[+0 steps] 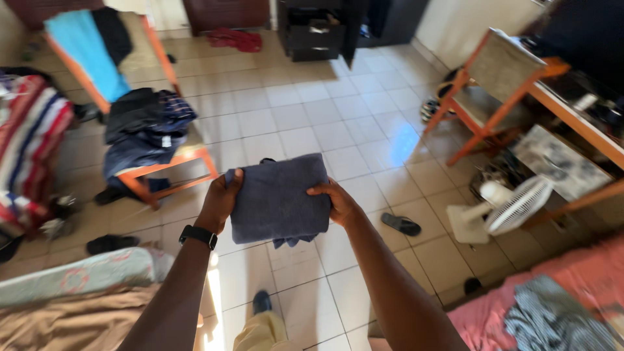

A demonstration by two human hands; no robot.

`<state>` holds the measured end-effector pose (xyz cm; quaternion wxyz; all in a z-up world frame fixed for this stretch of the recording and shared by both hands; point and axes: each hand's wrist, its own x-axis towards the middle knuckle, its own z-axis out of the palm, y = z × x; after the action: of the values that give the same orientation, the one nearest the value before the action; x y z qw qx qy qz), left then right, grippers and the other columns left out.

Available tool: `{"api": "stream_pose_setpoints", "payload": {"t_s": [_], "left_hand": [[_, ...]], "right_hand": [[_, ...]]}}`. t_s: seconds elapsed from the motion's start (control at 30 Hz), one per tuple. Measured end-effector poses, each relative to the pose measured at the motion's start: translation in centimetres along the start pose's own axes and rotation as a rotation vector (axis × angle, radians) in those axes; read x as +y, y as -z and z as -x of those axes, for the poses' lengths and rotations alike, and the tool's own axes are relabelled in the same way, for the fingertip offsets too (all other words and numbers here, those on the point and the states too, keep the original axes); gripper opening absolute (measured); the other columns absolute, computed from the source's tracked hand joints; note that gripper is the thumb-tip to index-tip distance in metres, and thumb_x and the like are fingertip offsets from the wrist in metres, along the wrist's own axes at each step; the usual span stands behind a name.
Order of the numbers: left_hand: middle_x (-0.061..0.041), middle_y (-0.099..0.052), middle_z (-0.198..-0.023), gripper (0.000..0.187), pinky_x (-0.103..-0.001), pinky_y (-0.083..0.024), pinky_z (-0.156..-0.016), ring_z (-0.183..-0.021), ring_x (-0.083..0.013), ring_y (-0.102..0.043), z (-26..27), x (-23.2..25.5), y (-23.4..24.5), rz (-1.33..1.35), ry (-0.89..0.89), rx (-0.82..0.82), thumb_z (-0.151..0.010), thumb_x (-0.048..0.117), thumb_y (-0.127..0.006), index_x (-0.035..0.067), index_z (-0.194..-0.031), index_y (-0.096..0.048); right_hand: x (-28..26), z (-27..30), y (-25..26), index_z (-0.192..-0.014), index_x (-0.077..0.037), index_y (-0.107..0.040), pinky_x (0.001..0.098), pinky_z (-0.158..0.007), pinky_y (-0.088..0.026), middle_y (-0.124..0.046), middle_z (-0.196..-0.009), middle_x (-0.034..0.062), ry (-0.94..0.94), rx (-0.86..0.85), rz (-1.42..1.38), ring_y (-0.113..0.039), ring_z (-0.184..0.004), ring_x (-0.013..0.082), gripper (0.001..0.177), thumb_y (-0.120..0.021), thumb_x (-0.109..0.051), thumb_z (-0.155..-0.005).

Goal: The person picks up clothing items from a bed and chair, folds them, and places them into a wardrobe. The person then picks up a plate with items on it and a broom from the floor.

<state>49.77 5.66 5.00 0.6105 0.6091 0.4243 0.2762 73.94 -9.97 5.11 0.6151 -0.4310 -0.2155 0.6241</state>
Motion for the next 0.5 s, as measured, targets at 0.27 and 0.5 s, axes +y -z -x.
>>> {"api": "stream_pose_setpoints", "payload": {"t_s": [0.27, 0.5], "left_hand": [[-0.003, -0.067, -0.095, 0.072, -0.032, -0.05, -0.086, -0.089, -0.0128, -0.059, -13.1, 2.0, -7.2, 0.096, -0.02, -0.139, -0.104, 0.064, -0.034, 0.0, -0.106, -0.067], [-0.006, -0.061, -0.09, 0.046, -0.035, -0.051, -0.076, -0.076, -0.0155, -0.057, -23.9, 6.6, -12.7, 0.214, 0.025, -0.392, -0.111, 0.047, -0.04, 0.007, -0.103, -0.062]], "right_hand": [[-6.1, -4.2, 8.3, -0.142, 0.003, -0.048, 0.0484, -0.104, -0.054, -0.062, -0.133, 0.0232, 0.115, 0.12, -0.023, -0.061, -0.125, 0.036, 0.078, -0.082, -0.03, -0.08], [-13.3, -7.1, 14.2, -0.142, 0.004, -0.049, 0.0447, -0.097, -0.058, -0.065, -0.128, 0.0189, 0.297, 0.174, -0.136, -0.066, -0.115, 0.0292, 0.074, -0.077, -0.042, -0.091]]}}
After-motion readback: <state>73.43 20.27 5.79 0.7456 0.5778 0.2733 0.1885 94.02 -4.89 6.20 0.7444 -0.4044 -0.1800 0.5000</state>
